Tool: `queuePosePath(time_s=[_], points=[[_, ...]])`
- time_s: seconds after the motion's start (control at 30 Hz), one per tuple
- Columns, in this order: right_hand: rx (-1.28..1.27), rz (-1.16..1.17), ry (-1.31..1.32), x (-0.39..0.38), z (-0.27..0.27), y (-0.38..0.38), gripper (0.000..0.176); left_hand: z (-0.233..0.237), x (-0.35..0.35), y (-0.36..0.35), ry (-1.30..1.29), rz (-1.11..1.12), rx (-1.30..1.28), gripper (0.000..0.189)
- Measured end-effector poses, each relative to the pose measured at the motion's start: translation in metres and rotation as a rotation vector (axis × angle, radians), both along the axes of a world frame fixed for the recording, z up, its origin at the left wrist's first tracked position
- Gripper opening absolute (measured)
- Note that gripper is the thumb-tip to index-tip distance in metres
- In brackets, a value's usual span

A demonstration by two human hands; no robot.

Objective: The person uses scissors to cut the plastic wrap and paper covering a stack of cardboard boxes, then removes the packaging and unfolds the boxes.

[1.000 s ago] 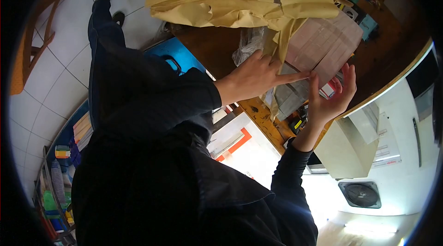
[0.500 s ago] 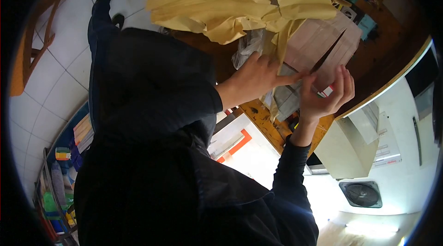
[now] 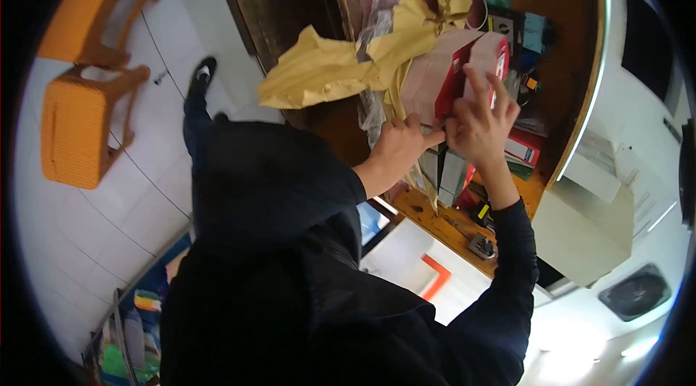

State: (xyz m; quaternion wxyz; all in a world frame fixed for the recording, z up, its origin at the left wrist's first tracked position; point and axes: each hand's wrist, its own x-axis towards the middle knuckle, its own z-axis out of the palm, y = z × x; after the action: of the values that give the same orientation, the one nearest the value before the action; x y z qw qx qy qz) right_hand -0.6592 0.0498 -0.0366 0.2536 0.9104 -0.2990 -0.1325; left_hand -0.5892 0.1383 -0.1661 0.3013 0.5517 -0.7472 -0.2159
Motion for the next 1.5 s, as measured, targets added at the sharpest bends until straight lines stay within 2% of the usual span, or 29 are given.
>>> queuePosePath(time_s=[0.17, 0.23, 0.3, 0.33, 0.37, 0.43, 0.47, 0.5, 0.57, 0.63, 0.7, 0.8, 0.83, 0.9, 0.93, 0.97, 1.03, 1.1, 1.13, 1.17, 1.23, 1.27, 1.3, 1.37, 1.4, 1.43, 1.47, 1.5], points=[[0.084, -0.112, -0.093, 0.005, 0.008, 0.004, 0.021, 0.002, 0.008, 0.000, -0.113, -0.029, -0.085, 0.036], [0.038, -0.147, -0.147, -0.002, 0.003, 0.007, 0.018, 0.002, 0.008, -0.004, -0.151, -0.052, -0.123, 0.037], [-0.088, -0.088, -0.050, -0.013, -0.008, 0.007, 0.012, 0.002, 0.007, -0.007, -0.061, -0.118, 0.009, 0.039], [-0.082, -0.124, -0.077, -0.009, -0.007, 0.010, 0.007, 0.002, 0.009, -0.008, -0.105, -0.134, -0.043, 0.039], [-0.048, -0.164, -0.045, -0.012, -0.009, 0.012, 0.016, 0.002, 0.010, -0.008, -0.075, -0.134, -0.053, 0.041], [-0.030, -0.250, -0.165, -0.013, -0.009, 0.014, 0.035, 0.006, 0.014, -0.010, -0.079, -0.162, -0.107, 0.044], [-0.011, -0.333, -0.151, -0.006, 0.002, 0.019, 0.055, 0.009, 0.014, -0.011, -0.078, -0.175, -0.064, 0.048], [-0.049, -0.352, -0.187, -0.010, 0.001, 0.022, 0.055, 0.010, 0.014, -0.011, -0.076, -0.187, -0.014, 0.051], [-0.048, -0.597, -0.378, -0.013, -0.021, 0.017, 0.060, 0.004, 0.014, -0.011, -0.071, -0.185, -0.077, 0.048], [-0.146, -0.547, -0.483, -0.019, -0.022, 0.011, 0.064, 0.009, 0.016, -0.010, -0.106, -0.179, -0.102, 0.051], [-0.031, -0.620, -0.474, -0.025, -0.016, 0.010, 0.060, 0.010, 0.020, -0.010, -0.073, -0.189, -0.101, 0.054], [-0.017, -0.564, -0.552, -0.041, 0.041, 0.013, 0.055, 0.025, 0.025, -0.018, 0.011, -0.299, 0.130, 0.059], [0.018, -0.530, -0.557, -0.046, 0.066, 0.015, 0.054, 0.027, 0.024, -0.026, 0.007, -0.314, 0.115, 0.059], [0.001, -0.455, -0.667, -0.063, 0.107, 0.018, 0.057, 0.025, 0.018, -0.048, 0.366, -0.234, 0.079, 0.060], [0.049, -0.413, -0.729, -0.071, 0.130, 0.024, 0.058, 0.054, 0.023, -0.055, 0.527, -0.262, 0.260, 0.070], [0.094, -0.371, -0.788, -0.079, 0.151, 0.028, 0.059, 0.059, 0.018, -0.073, 0.525, -0.285, 0.251, 0.070], [0.102, -0.380, -0.809, -0.095, 0.184, 0.036, 0.058, 0.049, -0.002, -0.115, 0.930, -0.197, 0.078, 0.088], [0.325, -0.370, -0.980, -0.106, 0.214, 0.047, 0.056, 0.046, -0.017, -0.162, 1.193, -0.272, 0.128, 0.108], [0.397, -0.454, -0.990, -0.108, 0.228, 0.053, 0.056, 0.046, -0.015, -0.178, 1.022, -0.380, -0.031, 0.113], [0.376, -0.469, -0.990, -0.115, 0.232, 0.054, 0.056, 0.044, -0.020, -0.187, 1.029, -0.405, -0.031, 0.113], [0.441, -0.470, -1.039, -0.126, 0.238, 0.055, 0.055, 0.059, -0.022, -0.188, 1.226, -0.819, 0.359, 0.100], [0.415, -0.480, -1.044, -0.130, 0.241, 0.054, 0.055, 0.066, -0.030, -0.186, 1.265, -0.752, 0.354, 0.078], [0.400, -0.500, -1.049, -0.134, 0.242, 0.056, 0.057, 0.068, -0.036, -0.186, 1.264, -0.775, 0.358, 0.078], [0.392, -0.526, -1.022, -0.140, 0.247, 0.055, 0.059, 0.073, -0.051, -0.188, 1.354, -0.662, 0.306, 0.064], [0.308, -0.537, -0.978, -0.137, 0.250, 0.059, 0.057, 0.078, -0.053, -0.187, 1.310, -0.608, 0.439, 0.059], [0.268, -0.534, -1.001, -0.139, 0.246, 0.059, 0.055, 0.085, -0.056, -0.186, 1.326, -0.610, 0.421, 0.059], [0.154, -0.552, -0.949, -0.138, 0.247, 0.063, 0.054, 0.090, -0.064, -0.185, 1.343, -0.602, 0.397, 0.059], [-0.070, -0.643, -0.818, -0.130, 0.247, 0.070, 0.057, 0.090, -0.074, -0.184, 1.355, -0.575, 0.398, 0.061]])
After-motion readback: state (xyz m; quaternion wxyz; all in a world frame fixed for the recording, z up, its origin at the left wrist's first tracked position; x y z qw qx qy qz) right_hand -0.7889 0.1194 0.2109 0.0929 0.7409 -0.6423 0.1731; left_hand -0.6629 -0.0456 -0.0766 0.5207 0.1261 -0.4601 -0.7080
